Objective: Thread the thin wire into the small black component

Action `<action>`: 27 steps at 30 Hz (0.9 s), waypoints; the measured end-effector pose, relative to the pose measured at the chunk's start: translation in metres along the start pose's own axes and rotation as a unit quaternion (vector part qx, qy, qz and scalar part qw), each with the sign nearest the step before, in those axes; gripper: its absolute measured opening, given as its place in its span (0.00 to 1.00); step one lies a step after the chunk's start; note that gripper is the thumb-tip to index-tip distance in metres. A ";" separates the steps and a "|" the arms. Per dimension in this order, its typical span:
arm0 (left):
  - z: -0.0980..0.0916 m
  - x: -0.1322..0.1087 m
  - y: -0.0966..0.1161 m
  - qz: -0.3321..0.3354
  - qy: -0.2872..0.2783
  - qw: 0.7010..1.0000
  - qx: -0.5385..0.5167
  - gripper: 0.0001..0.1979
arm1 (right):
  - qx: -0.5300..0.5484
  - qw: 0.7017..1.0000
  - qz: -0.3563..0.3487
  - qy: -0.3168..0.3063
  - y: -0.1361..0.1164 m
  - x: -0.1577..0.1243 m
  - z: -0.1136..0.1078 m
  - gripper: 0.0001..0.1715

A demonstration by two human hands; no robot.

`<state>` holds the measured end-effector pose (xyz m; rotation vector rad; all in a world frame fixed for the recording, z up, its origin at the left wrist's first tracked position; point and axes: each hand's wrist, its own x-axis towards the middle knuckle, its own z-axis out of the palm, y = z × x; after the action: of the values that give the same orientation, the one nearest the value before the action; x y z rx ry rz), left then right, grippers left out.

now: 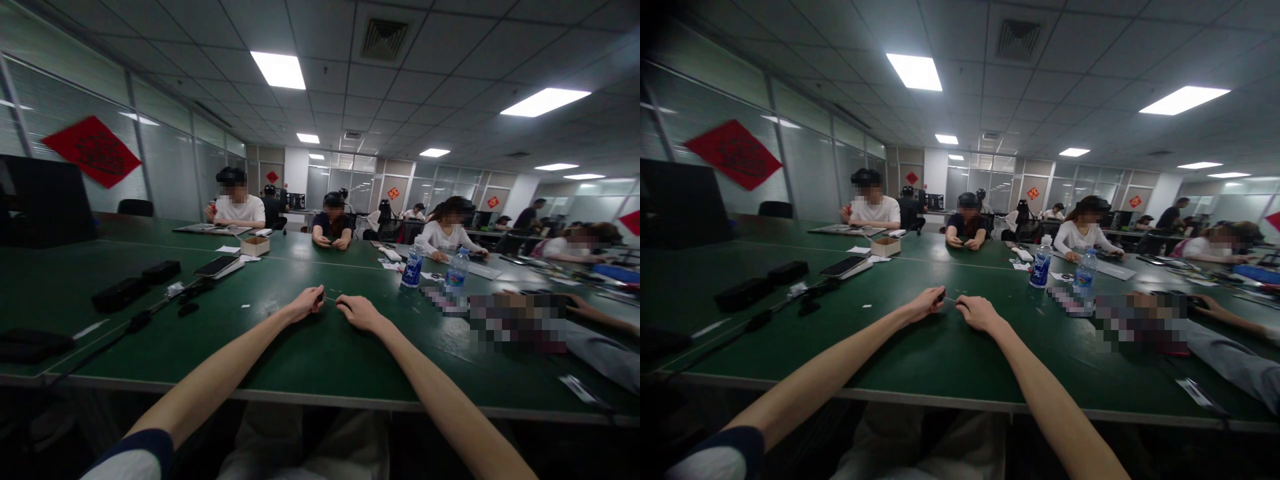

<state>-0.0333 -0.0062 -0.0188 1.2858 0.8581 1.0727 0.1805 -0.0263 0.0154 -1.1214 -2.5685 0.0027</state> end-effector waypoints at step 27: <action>0.007 -0.006 0.006 -0.033 -0.049 0.998 -0.018 0.18 | -0.027 0.973 0.229 0.006 0.051 0.008 0.007 0.21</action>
<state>-0.0297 -0.0145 -0.0128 1.2611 0.7984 0.9597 0.2097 0.0152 0.0039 -1.7027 -2.2516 0.0364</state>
